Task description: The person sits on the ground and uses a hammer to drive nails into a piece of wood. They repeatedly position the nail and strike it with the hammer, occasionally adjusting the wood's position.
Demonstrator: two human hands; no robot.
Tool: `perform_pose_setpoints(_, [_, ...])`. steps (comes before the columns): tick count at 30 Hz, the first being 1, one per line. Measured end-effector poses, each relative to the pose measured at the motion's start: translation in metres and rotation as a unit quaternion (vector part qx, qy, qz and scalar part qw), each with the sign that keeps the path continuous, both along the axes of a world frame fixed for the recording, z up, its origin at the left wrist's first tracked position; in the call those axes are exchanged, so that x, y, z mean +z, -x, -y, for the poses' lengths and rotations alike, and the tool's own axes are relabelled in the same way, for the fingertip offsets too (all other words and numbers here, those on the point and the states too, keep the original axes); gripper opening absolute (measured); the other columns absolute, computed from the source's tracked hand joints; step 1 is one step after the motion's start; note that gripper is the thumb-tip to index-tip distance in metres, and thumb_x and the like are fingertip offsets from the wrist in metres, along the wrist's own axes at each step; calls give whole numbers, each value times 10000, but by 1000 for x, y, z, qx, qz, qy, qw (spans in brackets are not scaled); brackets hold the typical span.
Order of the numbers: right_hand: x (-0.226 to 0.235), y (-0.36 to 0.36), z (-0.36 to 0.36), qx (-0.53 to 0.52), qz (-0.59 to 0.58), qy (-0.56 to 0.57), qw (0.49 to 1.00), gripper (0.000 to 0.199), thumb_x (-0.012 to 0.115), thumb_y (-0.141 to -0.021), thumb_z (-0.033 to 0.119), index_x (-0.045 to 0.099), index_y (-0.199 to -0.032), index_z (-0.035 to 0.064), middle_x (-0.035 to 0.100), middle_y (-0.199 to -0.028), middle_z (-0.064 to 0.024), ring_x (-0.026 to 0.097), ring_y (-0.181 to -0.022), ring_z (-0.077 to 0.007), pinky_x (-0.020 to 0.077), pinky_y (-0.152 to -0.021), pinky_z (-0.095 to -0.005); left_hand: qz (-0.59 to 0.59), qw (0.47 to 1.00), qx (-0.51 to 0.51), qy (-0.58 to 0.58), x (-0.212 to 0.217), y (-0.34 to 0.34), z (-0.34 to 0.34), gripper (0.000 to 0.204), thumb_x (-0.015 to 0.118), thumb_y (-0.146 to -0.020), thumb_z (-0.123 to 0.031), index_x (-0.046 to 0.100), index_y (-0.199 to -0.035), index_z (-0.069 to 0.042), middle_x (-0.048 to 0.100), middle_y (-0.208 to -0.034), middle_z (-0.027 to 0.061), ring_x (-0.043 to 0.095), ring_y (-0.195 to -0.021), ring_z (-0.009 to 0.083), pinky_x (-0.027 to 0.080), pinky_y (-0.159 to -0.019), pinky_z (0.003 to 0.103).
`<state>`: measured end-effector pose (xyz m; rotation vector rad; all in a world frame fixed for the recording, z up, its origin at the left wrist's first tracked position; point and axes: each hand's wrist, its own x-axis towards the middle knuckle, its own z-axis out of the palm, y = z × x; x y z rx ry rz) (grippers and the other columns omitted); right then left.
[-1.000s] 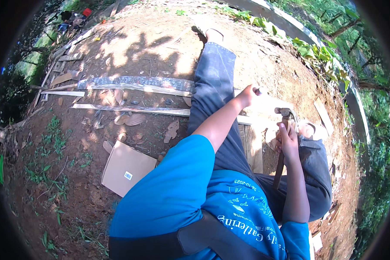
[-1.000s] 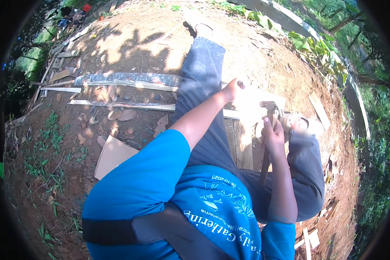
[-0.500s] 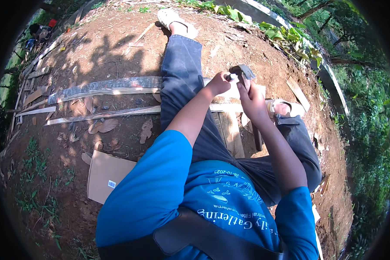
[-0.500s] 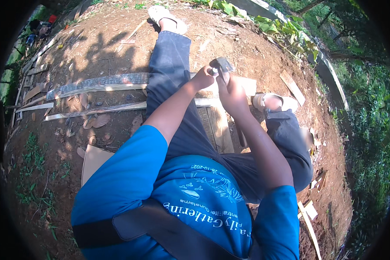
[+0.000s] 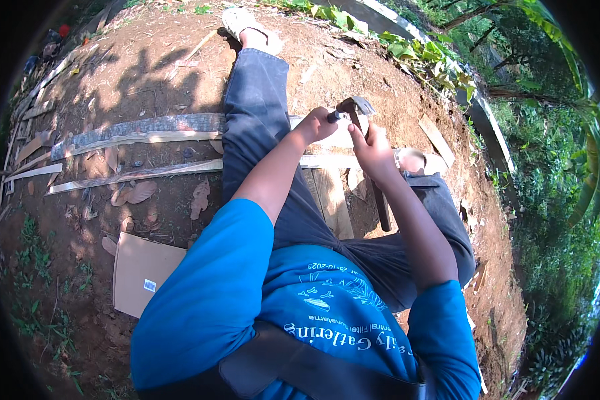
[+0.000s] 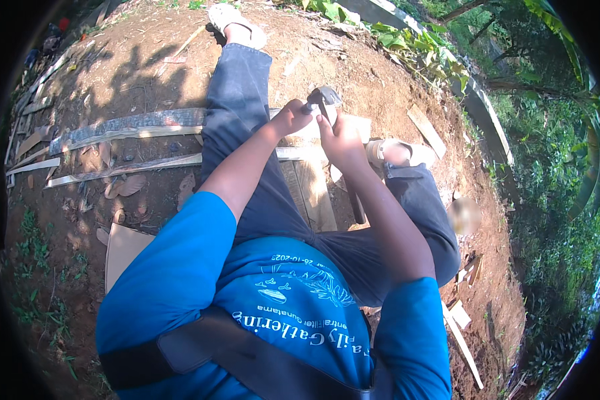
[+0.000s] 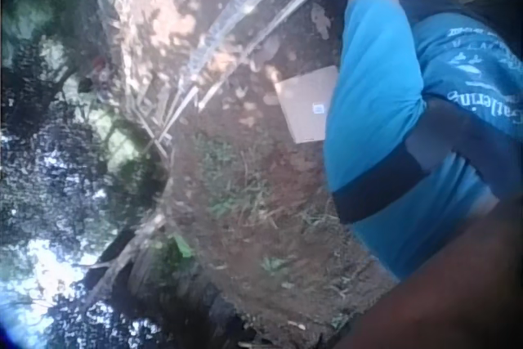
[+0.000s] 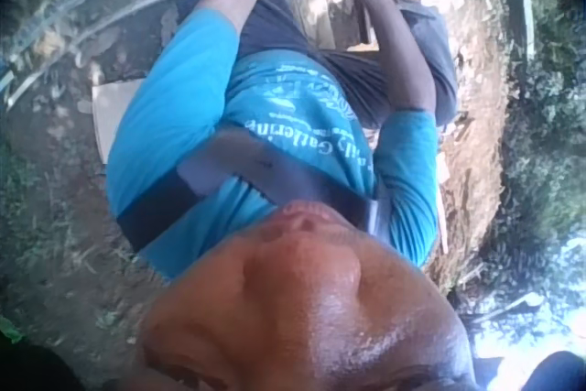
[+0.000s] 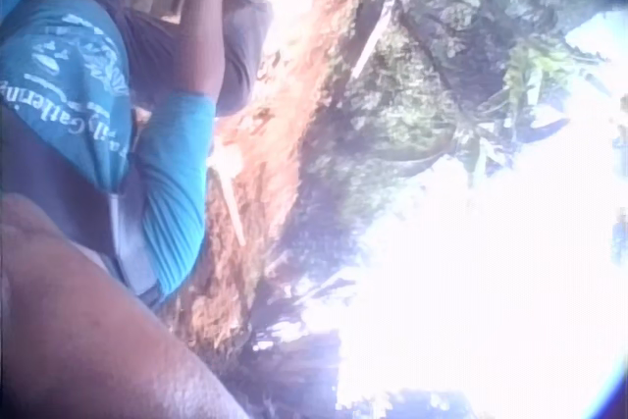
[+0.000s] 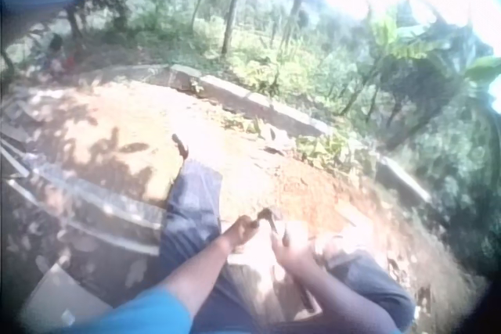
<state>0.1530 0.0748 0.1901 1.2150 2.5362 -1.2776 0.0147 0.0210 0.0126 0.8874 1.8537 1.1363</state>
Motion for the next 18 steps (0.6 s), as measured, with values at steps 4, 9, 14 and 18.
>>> perform_pose_setpoints(4, [106, 32, 30, -54, -295, 78, 951, 293, 533, -1045, 317, 553, -1108, 32, 402, -614, 60, 330, -461, -38, 261, -422, -233, 120, 992, 6, -39, -38, 18, 17, 193, 664, -913, -190, 694, -910, 1, 685, -787, 43, 581, -662, 104, 464, -632, 311])
perform_pose_setpoints(9, [-15, -12, 6, 91, -138, -248, 955, 283, 575, -1025, 288, 536, -1077, 13, 422, -635, 41, 411, -533, -67, 355, -504, -229, 16, 999, -49, -15, -10, 11, 8, 108, 618, -848, -97, 676, -860, -6, 635, -712, 56, 552, -625, 139, 451, -623, 313])
perform_pose_setpoints(14, [83, 2, 21, -56, -187, 42, 980, 291, 590, -1015, 290, 545, -1054, 5, 478, -658, 33, 468, -584, -76, 397, -552, -235, 244, 967, -34, -73, 11, 6, 14, 244, 685, -889, -215, 590, -763, -29, 590, -717, 16, 539, -722, 91, 473, -700, 289])
perform_pose_setpoints(18, [41, 11, 15, 4, -243, -55, 968, 298, 571, -1023, 305, 567, -1024, 7, 504, -668, 19, 487, -588, -80, 407, -556, -263, 117, 992, -12, -50, -32, 22, 8, 197, 683, -875, -172, 610, -768, -24, 624, -725, 32, 561, -664, 96, 462, -625, 301])
